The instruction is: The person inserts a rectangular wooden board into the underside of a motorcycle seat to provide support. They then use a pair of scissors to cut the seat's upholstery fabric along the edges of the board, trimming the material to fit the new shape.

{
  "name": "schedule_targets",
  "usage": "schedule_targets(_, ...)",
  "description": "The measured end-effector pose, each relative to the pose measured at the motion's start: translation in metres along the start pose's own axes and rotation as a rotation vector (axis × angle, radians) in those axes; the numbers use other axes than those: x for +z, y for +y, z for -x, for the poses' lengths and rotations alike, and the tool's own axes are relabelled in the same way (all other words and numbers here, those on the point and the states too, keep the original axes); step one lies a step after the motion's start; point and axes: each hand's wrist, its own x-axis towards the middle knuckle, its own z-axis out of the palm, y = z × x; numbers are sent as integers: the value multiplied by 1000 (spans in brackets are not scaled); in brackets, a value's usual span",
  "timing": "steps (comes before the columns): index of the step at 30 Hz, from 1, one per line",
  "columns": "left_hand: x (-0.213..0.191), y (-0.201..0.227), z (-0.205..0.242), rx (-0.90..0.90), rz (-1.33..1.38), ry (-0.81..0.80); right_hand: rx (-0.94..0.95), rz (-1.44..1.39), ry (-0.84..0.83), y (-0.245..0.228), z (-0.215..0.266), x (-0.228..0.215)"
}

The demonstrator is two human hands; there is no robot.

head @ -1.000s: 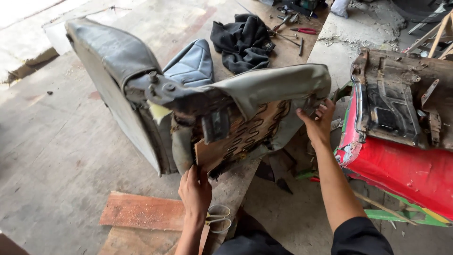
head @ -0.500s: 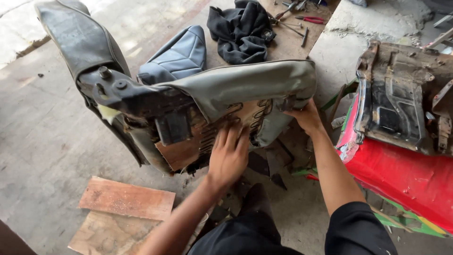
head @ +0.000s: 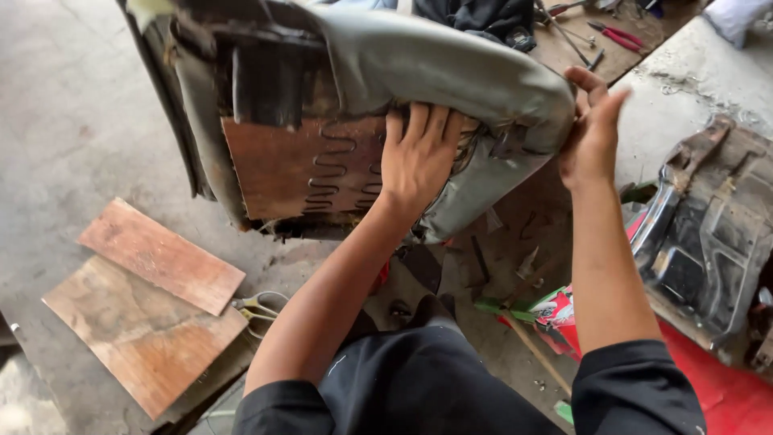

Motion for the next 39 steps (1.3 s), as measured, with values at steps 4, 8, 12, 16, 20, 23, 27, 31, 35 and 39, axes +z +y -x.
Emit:
schedule_targets(4, 11, 0, 1, -3, 91, -66, -51, 322, 364, -6, -9, 37)
schedule_targets(8, 7, 5, -5, -74, 52, -46, -99, 327, 364, 0, -8, 34)
schedule_targets(12, 19, 11, -3, -107, 98, -70, -137, 177, 291, 5, -6, 32)
schedule_targets(16, 28, 12, 4, -104, 111, -109, -172, 171, 308, 0, 0, 43)
schedule_targets(20, 31, 6, 1, -74, 188, -381, -103, 309, 272, -3, -8, 32)
schedule_targets(23, 12, -6, 0, -9, 295, -240, -62, 331, 288, 0, -22, 22)
schedule_targets(27, -78, -43, 8, -183, 565, 65, -25, 233, 234, 13, -38, 7)
schedule_targets(31, -75, -98, 68, -583, 122, 299, 26, 234, 73, 10, -43, -5)
schedule_targets(35, -69, -108, 93, -958, 211, 183, 91, 49, -413, 1, -50, -10)
schedule_targets(39, -60, -118, 108, -1001, 196, 347, 454, -247, -586, 71, -94, -76)
